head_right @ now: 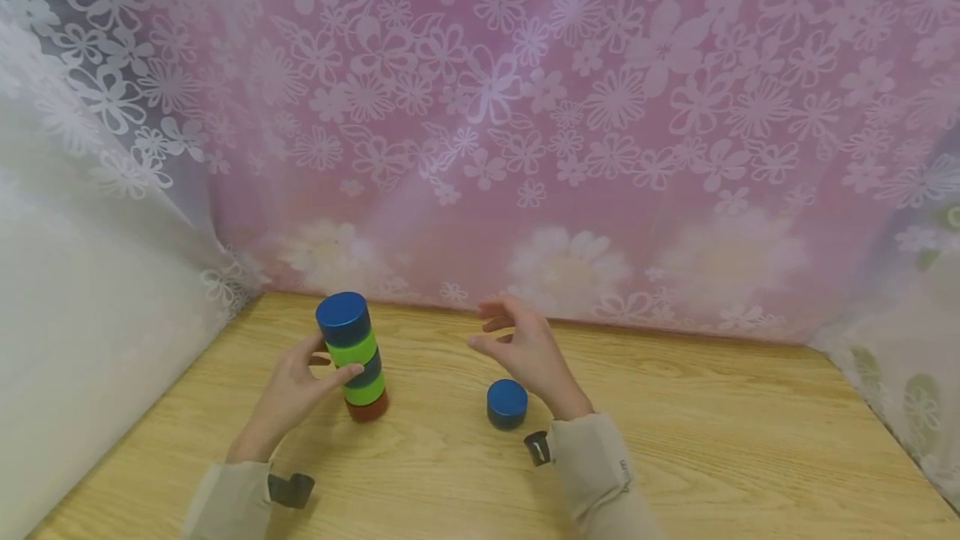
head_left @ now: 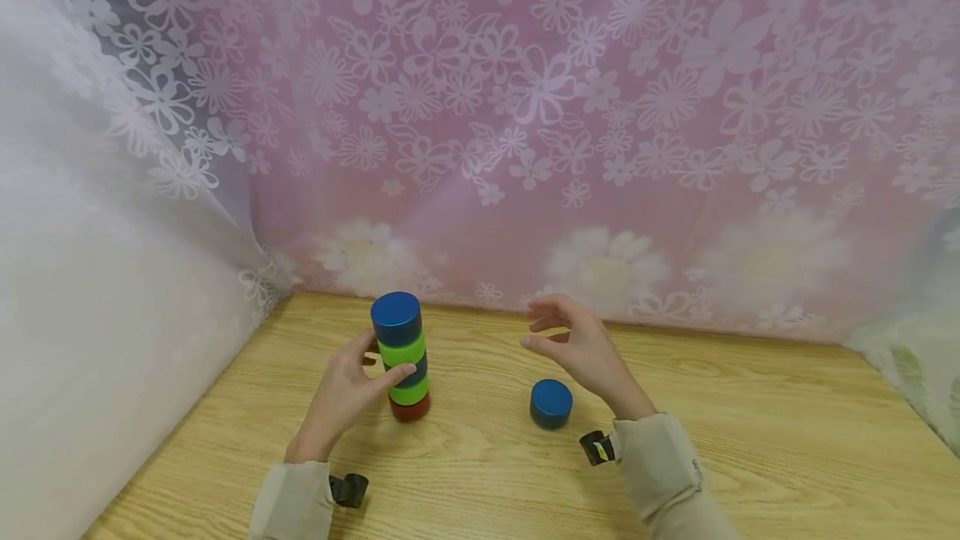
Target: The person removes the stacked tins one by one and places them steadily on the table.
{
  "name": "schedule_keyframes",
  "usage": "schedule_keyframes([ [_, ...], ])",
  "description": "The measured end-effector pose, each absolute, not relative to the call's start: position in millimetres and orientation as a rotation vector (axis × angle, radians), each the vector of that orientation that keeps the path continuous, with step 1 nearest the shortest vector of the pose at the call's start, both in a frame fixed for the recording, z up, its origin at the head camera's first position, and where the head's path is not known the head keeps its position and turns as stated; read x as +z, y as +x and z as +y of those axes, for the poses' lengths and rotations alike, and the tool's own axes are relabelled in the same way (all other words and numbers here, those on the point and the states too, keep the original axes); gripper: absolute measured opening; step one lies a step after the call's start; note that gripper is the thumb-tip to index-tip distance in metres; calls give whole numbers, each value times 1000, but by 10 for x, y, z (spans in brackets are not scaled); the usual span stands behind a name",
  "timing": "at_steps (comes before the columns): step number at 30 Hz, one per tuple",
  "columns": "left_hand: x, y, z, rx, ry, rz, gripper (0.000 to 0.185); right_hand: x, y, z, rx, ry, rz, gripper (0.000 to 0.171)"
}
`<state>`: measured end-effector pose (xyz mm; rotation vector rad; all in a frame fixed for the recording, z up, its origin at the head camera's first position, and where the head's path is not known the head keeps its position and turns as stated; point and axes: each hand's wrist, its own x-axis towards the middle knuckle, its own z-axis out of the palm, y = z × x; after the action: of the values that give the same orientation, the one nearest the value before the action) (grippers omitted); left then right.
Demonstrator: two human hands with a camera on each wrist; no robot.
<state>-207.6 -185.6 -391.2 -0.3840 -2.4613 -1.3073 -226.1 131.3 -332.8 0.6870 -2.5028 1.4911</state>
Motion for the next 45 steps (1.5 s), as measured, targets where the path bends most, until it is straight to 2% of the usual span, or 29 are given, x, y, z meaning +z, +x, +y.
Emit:
schedule_keyframes([
  [45, -3890, -2068, -1837, -1293, -370, -2482, 52, -3229, -2205, 626, 1599, 752, -2481, 47],
])
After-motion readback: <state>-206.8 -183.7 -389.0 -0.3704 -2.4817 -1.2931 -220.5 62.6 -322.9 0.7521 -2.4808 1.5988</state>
